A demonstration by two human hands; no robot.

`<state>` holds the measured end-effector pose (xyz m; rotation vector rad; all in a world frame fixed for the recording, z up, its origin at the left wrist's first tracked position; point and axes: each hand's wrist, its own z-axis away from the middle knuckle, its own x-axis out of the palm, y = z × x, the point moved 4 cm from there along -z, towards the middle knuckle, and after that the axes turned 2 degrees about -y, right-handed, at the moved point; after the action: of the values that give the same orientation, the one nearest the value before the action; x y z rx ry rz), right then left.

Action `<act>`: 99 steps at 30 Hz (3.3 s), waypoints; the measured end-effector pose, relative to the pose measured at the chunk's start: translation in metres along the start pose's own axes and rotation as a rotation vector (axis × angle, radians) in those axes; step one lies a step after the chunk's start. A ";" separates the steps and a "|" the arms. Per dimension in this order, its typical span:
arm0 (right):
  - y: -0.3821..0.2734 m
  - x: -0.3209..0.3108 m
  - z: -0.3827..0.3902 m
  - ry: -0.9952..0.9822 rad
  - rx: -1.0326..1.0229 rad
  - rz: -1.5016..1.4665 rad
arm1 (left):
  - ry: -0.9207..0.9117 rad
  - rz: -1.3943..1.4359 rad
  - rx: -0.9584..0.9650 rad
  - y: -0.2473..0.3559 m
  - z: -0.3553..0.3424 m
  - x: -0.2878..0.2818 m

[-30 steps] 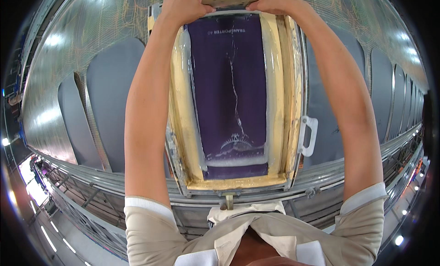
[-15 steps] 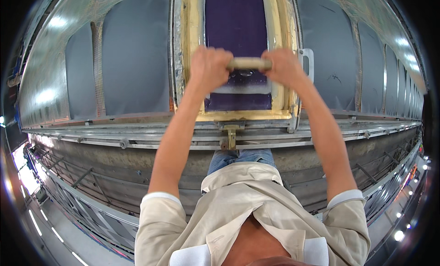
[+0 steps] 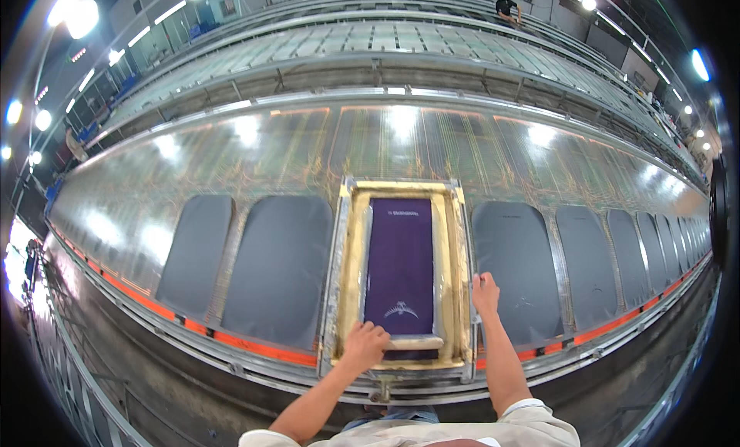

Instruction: The person repeatedly uses a squeegee to pull purple ink across a screen-printing frame mounted on a conveyor, then lifts the frame to reveal the printed fabric and lowers it for the next pass. The task continues in a repetitive cycle throughout the clip.

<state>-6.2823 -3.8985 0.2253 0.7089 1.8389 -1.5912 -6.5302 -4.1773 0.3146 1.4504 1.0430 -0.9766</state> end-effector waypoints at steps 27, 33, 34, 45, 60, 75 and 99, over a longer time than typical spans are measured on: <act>-0.296 0.206 0.162 0.013 -0.108 -0.255 | 0.074 -0.099 -0.068 -0.257 0.277 -0.122; -0.295 0.206 0.153 -0.077 0.037 -0.161 | 0.141 -0.082 0.014 -0.273 0.251 -0.118; -0.293 0.210 0.150 -0.118 0.091 -0.125 | 0.131 -0.077 0.018 -0.282 0.238 -0.118; -0.379 0.242 0.045 -0.345 -0.180 -0.199 | 0.212 -0.163 0.071 -0.473 -0.031 -0.110; -0.501 0.382 -0.131 -0.665 -0.764 0.391 | -0.106 -0.082 -0.136 -0.563 -0.201 -0.132; -0.440 0.260 0.182 -0.801 -0.536 0.492 | -0.048 0.089 -0.052 -0.385 0.081 -0.125; -0.496 0.367 -0.116 -0.582 -0.894 0.382 | -0.062 -0.208 -0.088 -0.540 -0.179 -0.143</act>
<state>-6.9037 -3.8488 0.2992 0.1320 1.5976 -0.5232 -7.0815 -3.9770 0.3196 1.2496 1.1931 -1.1024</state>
